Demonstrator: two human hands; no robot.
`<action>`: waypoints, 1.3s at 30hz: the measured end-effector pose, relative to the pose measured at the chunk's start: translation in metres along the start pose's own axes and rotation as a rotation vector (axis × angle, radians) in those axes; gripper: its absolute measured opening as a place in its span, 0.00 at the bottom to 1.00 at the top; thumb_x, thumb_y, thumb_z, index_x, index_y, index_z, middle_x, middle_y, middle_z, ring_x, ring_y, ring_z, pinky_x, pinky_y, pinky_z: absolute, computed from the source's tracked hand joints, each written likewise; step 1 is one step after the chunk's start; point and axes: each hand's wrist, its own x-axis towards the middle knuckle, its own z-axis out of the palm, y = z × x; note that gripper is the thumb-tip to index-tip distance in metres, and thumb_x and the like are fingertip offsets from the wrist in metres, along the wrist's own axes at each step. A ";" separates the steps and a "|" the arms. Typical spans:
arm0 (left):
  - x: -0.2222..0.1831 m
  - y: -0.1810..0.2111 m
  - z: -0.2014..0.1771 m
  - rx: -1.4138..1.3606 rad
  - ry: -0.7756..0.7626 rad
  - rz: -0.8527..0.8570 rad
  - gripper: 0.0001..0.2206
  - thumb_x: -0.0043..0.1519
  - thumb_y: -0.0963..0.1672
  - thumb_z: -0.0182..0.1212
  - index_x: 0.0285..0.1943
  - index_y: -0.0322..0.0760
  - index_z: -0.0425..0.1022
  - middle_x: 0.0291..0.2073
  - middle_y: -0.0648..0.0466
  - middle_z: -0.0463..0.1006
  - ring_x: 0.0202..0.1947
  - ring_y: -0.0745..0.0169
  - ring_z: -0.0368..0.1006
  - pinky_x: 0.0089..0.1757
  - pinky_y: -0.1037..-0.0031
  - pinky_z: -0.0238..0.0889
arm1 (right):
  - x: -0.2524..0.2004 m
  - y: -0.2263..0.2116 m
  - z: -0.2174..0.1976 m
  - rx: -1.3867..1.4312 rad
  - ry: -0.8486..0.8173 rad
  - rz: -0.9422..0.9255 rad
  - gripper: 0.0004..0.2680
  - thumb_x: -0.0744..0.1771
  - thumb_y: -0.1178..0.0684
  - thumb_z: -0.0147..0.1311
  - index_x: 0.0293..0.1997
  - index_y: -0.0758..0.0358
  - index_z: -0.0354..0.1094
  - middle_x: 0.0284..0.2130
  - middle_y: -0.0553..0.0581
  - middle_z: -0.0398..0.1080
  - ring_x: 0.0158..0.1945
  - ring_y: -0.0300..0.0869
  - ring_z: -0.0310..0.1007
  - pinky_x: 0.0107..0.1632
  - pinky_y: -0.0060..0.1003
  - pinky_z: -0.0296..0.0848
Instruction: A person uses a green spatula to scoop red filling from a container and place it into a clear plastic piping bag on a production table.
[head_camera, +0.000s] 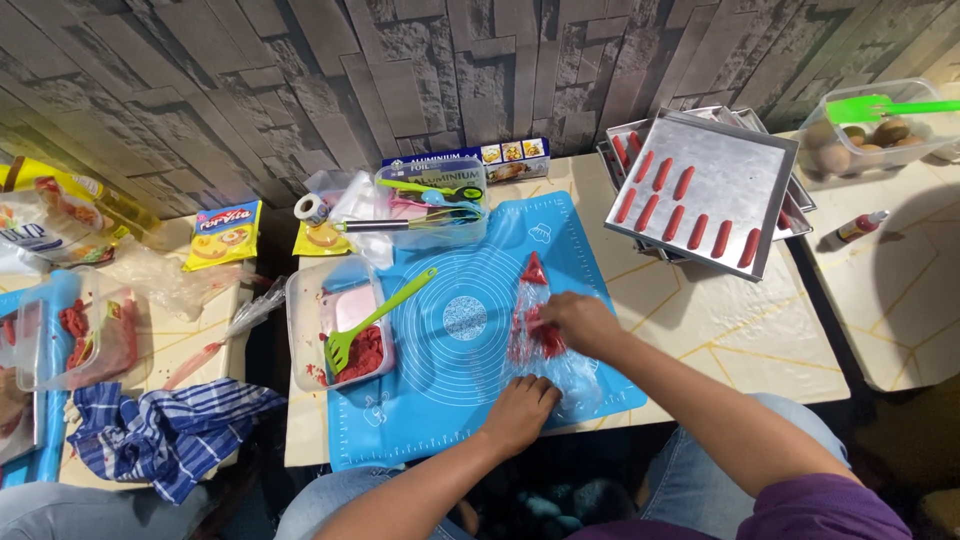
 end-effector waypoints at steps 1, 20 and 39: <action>0.001 0.000 -0.001 0.001 0.000 0.000 0.11 0.62 0.37 0.55 0.53 0.34 0.72 0.47 0.42 0.74 0.42 0.43 0.68 0.43 0.55 0.62 | -0.003 -0.002 0.009 0.000 0.001 -0.001 0.05 0.64 0.61 0.53 0.33 0.53 0.74 0.29 0.53 0.73 0.36 0.51 0.73 0.29 0.47 0.68; 0.026 0.006 -0.008 -0.289 -0.154 0.034 0.08 0.54 0.34 0.55 0.35 0.37 0.66 0.26 0.49 0.67 0.30 0.46 0.65 0.34 0.58 0.58 | 0.009 -0.011 0.054 -0.445 0.198 -0.054 0.12 0.63 0.56 0.64 0.50 0.61 0.69 0.37 0.60 0.73 0.36 0.52 0.74 0.31 0.44 0.77; 0.022 -0.005 -0.003 -0.032 -0.196 0.107 0.09 0.60 0.40 0.55 0.49 0.37 0.75 0.32 0.47 0.77 0.32 0.44 0.72 0.28 0.57 0.62 | 0.023 0.020 -0.063 0.240 -0.126 0.435 0.06 0.66 0.51 0.59 0.46 0.50 0.75 0.39 0.53 0.79 0.41 0.49 0.77 0.36 0.42 0.70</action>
